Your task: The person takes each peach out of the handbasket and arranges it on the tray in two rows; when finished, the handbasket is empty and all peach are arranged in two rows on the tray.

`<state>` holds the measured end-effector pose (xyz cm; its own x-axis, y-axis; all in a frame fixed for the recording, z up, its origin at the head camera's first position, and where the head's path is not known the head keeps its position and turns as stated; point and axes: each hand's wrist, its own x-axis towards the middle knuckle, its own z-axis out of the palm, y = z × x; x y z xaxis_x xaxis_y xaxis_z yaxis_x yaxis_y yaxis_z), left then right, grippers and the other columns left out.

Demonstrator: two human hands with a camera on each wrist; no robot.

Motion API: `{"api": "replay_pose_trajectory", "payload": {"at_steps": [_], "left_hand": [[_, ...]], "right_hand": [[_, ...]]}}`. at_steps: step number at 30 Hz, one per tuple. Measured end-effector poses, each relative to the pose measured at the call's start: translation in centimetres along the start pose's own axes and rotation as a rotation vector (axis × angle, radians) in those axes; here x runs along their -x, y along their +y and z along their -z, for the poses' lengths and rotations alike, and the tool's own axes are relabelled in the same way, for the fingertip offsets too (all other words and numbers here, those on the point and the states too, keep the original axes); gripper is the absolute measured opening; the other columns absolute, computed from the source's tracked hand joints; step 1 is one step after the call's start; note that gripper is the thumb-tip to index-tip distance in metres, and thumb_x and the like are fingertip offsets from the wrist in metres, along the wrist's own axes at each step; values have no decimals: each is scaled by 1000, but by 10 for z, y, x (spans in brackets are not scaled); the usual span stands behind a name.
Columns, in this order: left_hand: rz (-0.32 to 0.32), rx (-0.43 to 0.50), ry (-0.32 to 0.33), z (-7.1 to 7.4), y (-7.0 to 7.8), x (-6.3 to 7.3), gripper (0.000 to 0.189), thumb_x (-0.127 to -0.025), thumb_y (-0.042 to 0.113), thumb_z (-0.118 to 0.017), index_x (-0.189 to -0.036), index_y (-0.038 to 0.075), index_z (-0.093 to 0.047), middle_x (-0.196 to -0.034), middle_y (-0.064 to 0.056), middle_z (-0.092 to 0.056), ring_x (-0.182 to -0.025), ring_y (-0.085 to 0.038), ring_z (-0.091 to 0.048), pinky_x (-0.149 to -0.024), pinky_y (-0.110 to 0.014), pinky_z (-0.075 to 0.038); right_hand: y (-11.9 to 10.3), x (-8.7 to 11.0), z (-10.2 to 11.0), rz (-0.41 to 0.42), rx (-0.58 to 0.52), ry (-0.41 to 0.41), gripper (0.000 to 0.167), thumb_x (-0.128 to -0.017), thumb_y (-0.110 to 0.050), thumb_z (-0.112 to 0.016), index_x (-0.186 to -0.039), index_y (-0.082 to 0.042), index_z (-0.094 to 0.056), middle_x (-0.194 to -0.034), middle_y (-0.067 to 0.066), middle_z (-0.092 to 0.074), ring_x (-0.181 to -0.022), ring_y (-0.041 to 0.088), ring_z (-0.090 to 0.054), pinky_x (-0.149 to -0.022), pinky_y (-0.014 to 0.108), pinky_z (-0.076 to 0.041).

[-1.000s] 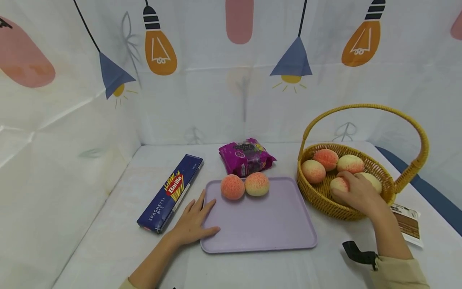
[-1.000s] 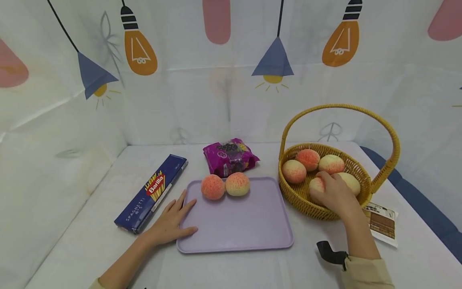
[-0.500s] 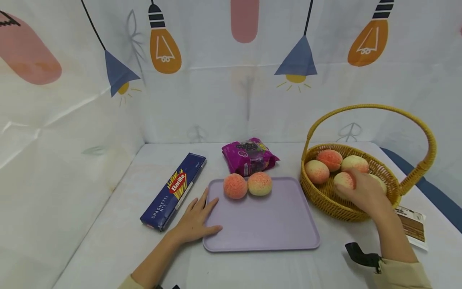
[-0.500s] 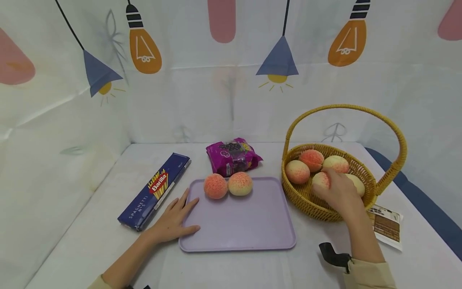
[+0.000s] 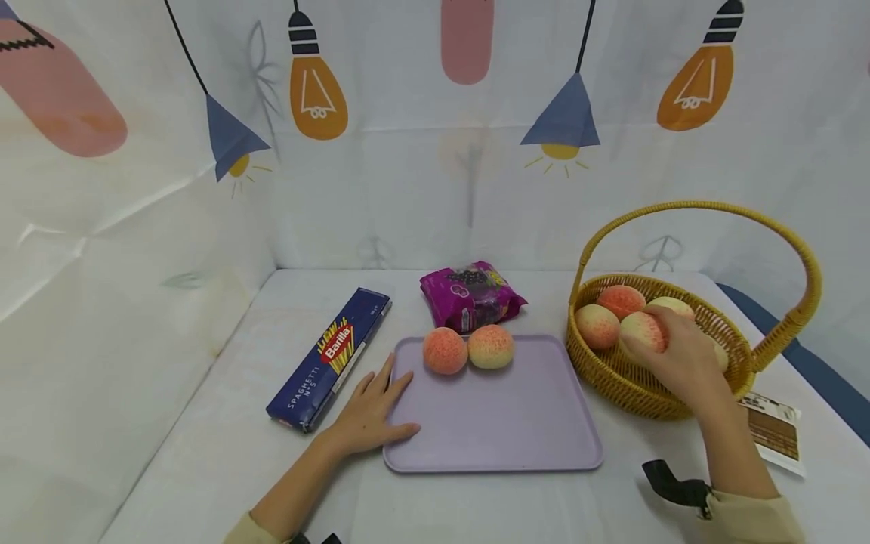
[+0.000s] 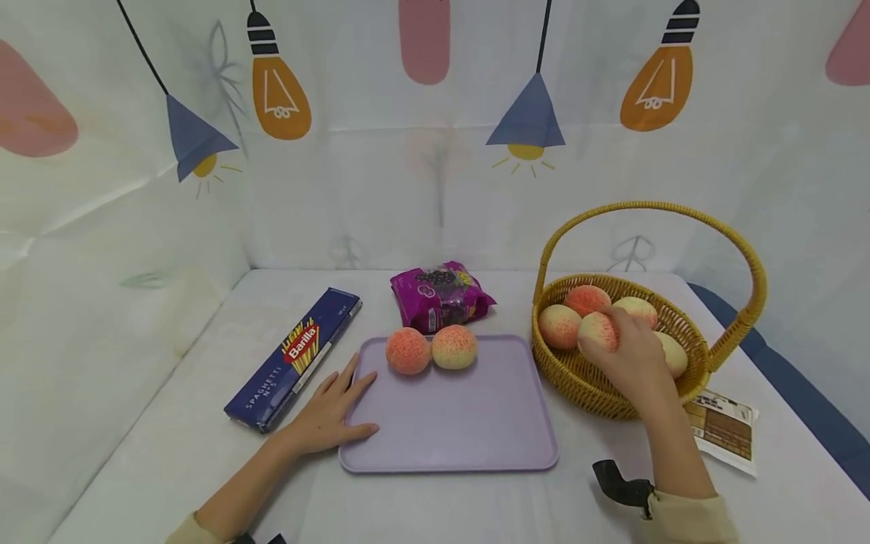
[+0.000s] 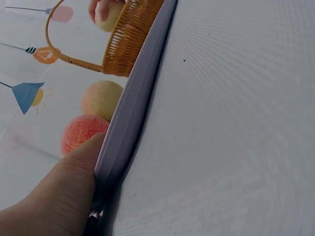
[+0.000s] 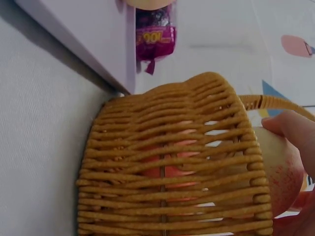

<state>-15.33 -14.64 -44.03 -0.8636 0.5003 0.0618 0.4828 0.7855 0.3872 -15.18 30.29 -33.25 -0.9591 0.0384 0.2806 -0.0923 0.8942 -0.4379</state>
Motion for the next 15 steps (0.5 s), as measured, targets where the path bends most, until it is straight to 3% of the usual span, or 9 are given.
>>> {"api": "replay_pose_trajectory", "payload": {"at_steps": [9, 15], "left_hand": [[5, 5, -4, -1, -1, 1, 87, -77, 63, -55, -144, 12, -31, -152, -17, 2, -137, -30, -10, -109, -45, -7], [-13, 16, 11, -1, -1, 1, 86, -78, 61, -55, -143, 11, -32, -152, -18, 0, -137, -30, -10, -109, -46, -7]], "right_hand": [[-16, -2, -8, 66, -60, 66, 70, -84, -41, -62, -138, -3, -36, -125, 31, -43, -108, 50, -41, -81, 66, -35], [-31, -5, -14, 131, -134, 139, 54, -83, -36, -66, -130, -17, -46, -121, 18, -49, -107, 38, -44, -80, 61, -38]]}}
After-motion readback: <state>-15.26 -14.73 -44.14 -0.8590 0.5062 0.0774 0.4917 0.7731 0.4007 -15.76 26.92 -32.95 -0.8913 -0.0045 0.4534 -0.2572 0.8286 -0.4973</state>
